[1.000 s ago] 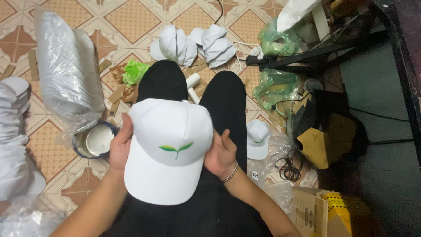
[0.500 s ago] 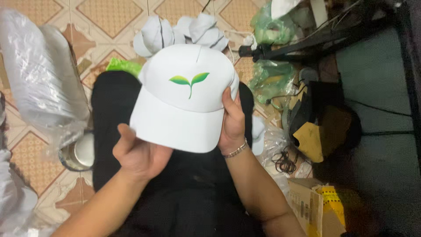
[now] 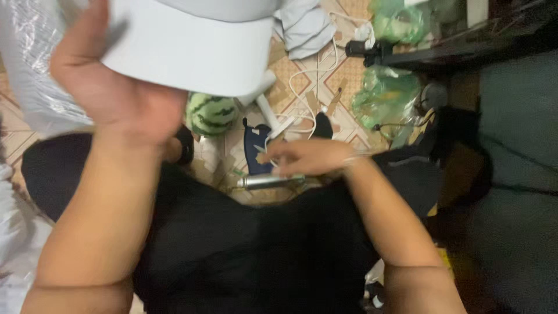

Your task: The person sits on the floor and repeatedly finishes white baseball caps by using a hair dryer to heat a green logo, inserting a patterned cloth into the cap, and spraying the logo with an aerosol can. The person handles multiple caps one at a time, repeating the same sequence of actions.

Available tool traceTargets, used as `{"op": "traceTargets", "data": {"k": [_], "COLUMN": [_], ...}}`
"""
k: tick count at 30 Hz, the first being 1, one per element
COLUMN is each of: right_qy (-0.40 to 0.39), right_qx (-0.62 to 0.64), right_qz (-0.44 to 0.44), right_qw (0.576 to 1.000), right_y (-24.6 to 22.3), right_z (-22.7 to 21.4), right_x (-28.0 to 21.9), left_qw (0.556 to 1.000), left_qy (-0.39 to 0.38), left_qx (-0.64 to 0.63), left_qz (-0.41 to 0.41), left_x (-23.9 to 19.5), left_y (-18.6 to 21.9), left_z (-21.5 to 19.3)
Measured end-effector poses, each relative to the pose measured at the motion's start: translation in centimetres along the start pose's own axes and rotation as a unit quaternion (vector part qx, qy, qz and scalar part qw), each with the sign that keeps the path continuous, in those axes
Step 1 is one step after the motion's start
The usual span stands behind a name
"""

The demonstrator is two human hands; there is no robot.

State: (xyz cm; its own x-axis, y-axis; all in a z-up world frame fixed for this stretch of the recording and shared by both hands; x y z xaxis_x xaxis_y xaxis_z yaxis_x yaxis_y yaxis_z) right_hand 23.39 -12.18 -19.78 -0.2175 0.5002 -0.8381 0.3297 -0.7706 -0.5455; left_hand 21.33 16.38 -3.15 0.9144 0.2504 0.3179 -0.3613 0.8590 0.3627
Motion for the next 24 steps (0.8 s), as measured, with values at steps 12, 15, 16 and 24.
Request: {"op": "traceTargets", "data": {"k": [12,15,16,24], "right_qy": [0.229,0.217,0.232,0.247], "right_qx": [-0.06,-0.067,-0.082,-0.226], "right_qz": [0.142,0.128,0.104,0.071], "right_qw": [0.961,0.965,0.964,0.94], "right_y": [17.2,17.6,16.7,9.0], "right_z": [-7.1,-5.9,-5.2,-3.0], "right_x": [23.6,26.3,26.8,27.2], "left_qw": [0.979,0.964,0.959,0.949], "left_qy": [0.143,0.2,0.219,0.25], "left_qx": [0.035,0.051,0.056,0.075], "left_qz": [0.141,0.166,0.172,0.176], "left_x": [-2.1,-5.3,-6.4,-6.2], "left_y": [8.2,9.9,10.2,12.3], "left_z": [-5.9,-7.1,-7.3,-6.3]}}
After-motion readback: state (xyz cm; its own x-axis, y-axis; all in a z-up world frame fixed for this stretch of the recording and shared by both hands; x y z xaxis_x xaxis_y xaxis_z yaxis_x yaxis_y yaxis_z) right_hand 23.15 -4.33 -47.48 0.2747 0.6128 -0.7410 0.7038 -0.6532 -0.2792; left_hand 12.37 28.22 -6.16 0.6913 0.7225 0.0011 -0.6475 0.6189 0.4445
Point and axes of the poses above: each hand's wrist, its own x-axis towards the middle knuckle, its own z-axis out of the palm, y = z × x, the point moved 9 cm from there along x, towards the middle knuckle, and after that the axes turned 15 degrees about -y, right-handed, at the moved point
